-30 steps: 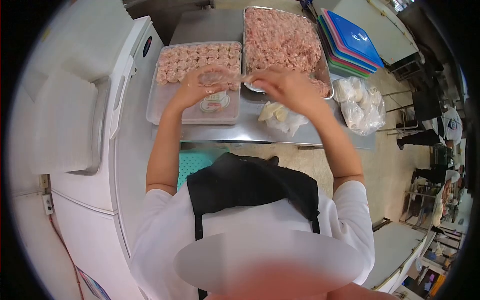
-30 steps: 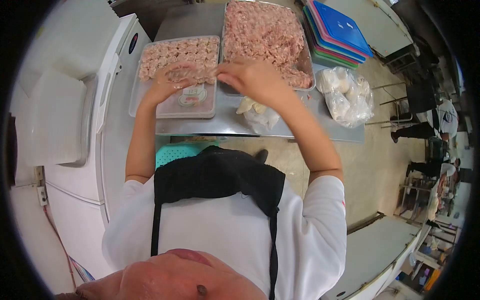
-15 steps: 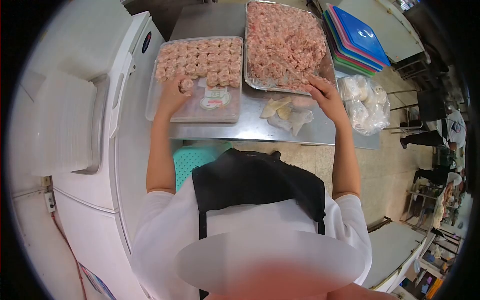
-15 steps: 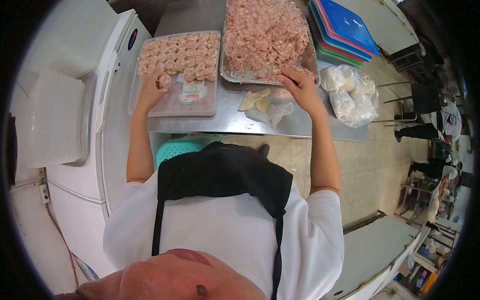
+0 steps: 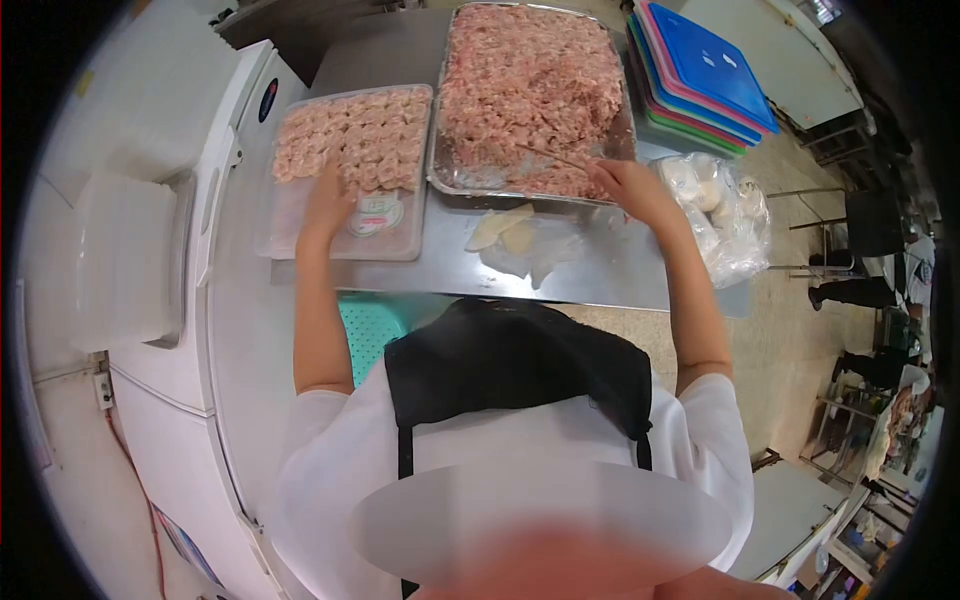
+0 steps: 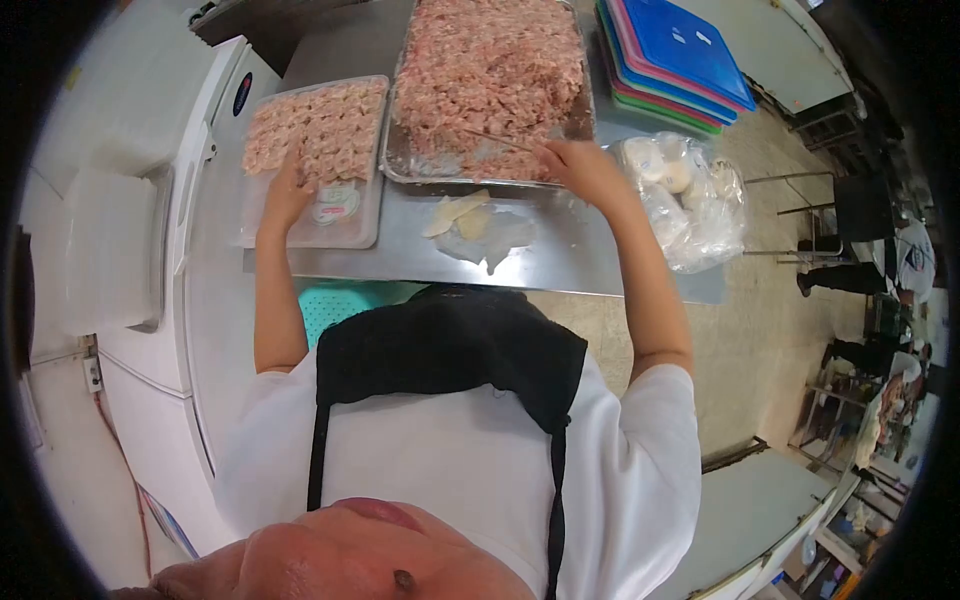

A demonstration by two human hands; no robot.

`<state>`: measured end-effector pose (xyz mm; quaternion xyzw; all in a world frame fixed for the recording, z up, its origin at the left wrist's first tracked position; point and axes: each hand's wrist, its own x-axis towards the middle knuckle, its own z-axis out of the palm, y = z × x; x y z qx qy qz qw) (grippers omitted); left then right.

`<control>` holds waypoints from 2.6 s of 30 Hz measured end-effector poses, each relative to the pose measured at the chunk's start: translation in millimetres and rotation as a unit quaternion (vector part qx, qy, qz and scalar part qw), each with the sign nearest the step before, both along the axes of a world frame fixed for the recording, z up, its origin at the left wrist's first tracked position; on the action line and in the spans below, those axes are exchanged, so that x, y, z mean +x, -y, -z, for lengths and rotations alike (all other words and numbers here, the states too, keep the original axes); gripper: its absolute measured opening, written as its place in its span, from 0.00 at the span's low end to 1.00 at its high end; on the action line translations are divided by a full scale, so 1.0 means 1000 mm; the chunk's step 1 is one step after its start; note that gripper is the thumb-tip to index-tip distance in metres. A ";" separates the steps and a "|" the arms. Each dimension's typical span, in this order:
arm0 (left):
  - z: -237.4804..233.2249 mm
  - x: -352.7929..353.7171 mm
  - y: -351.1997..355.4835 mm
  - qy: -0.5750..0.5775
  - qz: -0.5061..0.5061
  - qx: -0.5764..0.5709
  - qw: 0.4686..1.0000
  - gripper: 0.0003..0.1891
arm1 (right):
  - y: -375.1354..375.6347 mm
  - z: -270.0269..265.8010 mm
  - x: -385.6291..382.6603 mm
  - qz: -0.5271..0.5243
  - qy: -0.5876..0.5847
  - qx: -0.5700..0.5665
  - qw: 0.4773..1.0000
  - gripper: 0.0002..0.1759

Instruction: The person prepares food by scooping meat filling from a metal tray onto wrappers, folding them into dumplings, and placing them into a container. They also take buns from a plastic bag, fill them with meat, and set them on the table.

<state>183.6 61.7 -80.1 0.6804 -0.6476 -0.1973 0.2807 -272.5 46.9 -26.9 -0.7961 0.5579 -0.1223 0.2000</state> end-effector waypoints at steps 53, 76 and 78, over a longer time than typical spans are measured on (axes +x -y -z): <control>0.024 -0.025 -0.008 0.021 -0.180 -0.094 0.979 0.32 | 0.041 0.038 0.003 -0.204 -0.227 -0.044 0.951 0.16; 0.005 -0.024 -0.012 0.048 0.011 -0.149 0.988 0.22 | 0.014 0.023 0.053 -0.136 -0.021 0.036 0.990 0.19; -0.025 -0.079 -0.040 0.051 0.052 -0.207 0.976 0.17 | 0.031 0.008 0.032 -0.142 0.065 0.111 0.981 0.19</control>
